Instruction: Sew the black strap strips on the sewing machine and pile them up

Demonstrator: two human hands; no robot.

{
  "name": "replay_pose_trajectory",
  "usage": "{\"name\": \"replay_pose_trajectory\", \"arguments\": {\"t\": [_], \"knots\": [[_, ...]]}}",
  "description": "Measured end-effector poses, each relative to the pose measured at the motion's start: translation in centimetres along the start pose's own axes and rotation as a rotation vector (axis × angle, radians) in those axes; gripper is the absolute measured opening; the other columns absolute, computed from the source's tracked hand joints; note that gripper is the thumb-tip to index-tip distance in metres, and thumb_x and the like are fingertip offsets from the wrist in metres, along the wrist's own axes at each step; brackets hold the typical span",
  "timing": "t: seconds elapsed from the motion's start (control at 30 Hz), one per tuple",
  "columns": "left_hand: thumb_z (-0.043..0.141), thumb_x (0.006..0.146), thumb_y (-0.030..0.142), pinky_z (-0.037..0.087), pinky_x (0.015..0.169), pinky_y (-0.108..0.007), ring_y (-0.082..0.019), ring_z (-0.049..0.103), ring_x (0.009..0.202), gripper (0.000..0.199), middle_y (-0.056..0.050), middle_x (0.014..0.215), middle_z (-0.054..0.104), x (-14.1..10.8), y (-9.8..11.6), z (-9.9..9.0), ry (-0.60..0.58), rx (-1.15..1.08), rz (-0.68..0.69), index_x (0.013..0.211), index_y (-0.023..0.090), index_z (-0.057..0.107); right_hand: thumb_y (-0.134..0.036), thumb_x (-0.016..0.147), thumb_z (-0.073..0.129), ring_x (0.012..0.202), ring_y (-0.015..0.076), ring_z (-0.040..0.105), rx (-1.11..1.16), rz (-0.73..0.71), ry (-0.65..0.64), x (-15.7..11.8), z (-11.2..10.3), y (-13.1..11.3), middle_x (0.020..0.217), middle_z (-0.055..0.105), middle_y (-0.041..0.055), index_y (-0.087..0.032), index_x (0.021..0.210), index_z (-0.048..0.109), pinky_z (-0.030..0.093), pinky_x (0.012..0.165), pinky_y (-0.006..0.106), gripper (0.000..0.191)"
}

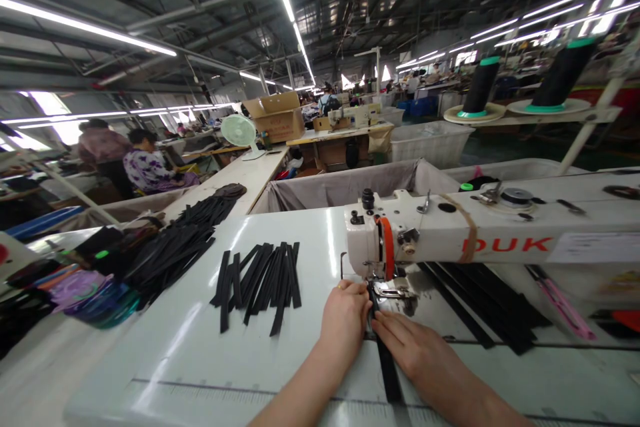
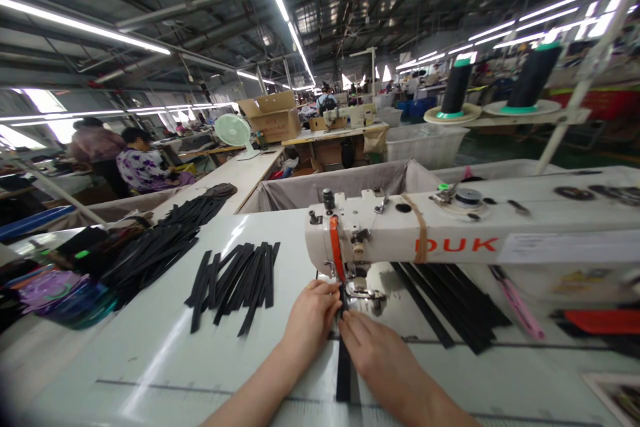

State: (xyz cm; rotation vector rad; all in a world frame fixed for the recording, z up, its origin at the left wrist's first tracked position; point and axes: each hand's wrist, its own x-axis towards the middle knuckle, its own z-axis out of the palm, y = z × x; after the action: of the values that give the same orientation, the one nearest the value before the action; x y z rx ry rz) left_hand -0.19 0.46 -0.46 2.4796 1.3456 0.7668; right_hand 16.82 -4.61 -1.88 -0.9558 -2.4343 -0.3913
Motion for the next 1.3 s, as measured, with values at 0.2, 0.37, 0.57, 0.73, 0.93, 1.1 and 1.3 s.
{"name": "replay_pose_trajectory", "arguments": {"t": [0.2,0.37,0.57,0.73,0.93,1.1,1.3], "knots": [[0.044,0.091,0.011,0.050,0.084,-0.039,-0.023,0.056,0.087,0.027,-0.008,0.093,0.067,0.4,0.2,0.2,-0.005,0.060,-0.037,0.076,0.017,0.066,0.006,0.078,0.033,0.100,0.0204,0.064,0.019,0.056,-0.022,0.7,0.0,0.3,0.108,0.068,0.0124,-0.011,0.115,0.060,0.055,0.084,0.032,0.048],[0.046,0.091,0.012,0.049,0.087,-0.039,-0.022,0.055,0.091,0.025,-0.008,0.097,0.066,0.4,0.3,0.1,0.003,0.000,-0.040,0.075,0.017,0.065,0.006,0.078,0.035,0.101,0.0206,0.063,0.065,0.057,-0.011,0.6,-0.2,0.6,0.109,0.067,0.0111,-0.011,0.115,0.060,0.054,0.086,0.032,0.048],[0.046,0.090,0.010,0.049,0.089,-0.039,-0.023,0.054,0.095,0.024,-0.008,0.103,0.066,0.2,0.4,-0.2,0.005,-0.045,-0.054,0.078,0.017,0.066,0.001,0.078,0.044,0.090,0.0198,0.064,0.232,0.098,-0.039,0.2,-1.2,0.7,0.097,0.068,0.0061,-0.018,0.098,0.064,0.054,0.079,0.031,0.034],[0.047,0.090,0.009,0.049,0.089,-0.040,-0.024,0.054,0.094,0.024,-0.008,0.100,0.067,0.2,0.5,-0.3,-0.015,-0.039,-0.069,0.077,0.016,0.066,-0.003,0.080,0.047,0.091,0.0192,0.062,0.309,0.096,-0.059,0.4,-1.7,0.9,0.095,0.067,0.0051,-0.019,0.098,0.065,0.051,0.085,0.033,0.030],[0.047,0.088,0.008,0.049,0.090,-0.040,-0.024,0.054,0.096,0.022,-0.008,0.103,0.067,0.2,0.5,-0.1,-0.014,-0.038,-0.074,0.080,0.015,0.066,-0.004,0.080,0.048,0.096,0.0202,0.059,0.324,0.143,-0.091,0.6,-1.2,1.3,0.098,0.066,0.0052,-0.019,0.102,0.065,0.049,0.090,0.035,0.032],[0.049,0.088,0.009,0.048,0.088,-0.040,-0.024,0.054,0.093,0.022,-0.008,0.097,0.066,0.0,0.8,-0.2,-0.050,-0.021,-0.102,0.077,0.016,0.067,-0.002,0.078,0.047,0.099,0.0218,0.057,0.273,0.183,-0.099,1.2,-1.1,1.7,0.103,0.065,0.0070,-0.017,0.108,0.063,0.049,0.090,0.039,0.036],[0.059,0.082,0.008,0.047,0.080,-0.035,-0.022,0.056,0.088,0.018,-0.005,0.087,0.064,-0.7,1.1,-1.1,-0.053,-0.080,-0.161,0.069,0.017,0.068,-0.001,0.078,0.049,0.097,0.0245,0.058,0.177,0.191,-0.088,1.3,-0.6,1.8,0.106,0.064,0.0081,-0.017,0.111,0.062,0.051,0.087,0.043,0.040]]}}
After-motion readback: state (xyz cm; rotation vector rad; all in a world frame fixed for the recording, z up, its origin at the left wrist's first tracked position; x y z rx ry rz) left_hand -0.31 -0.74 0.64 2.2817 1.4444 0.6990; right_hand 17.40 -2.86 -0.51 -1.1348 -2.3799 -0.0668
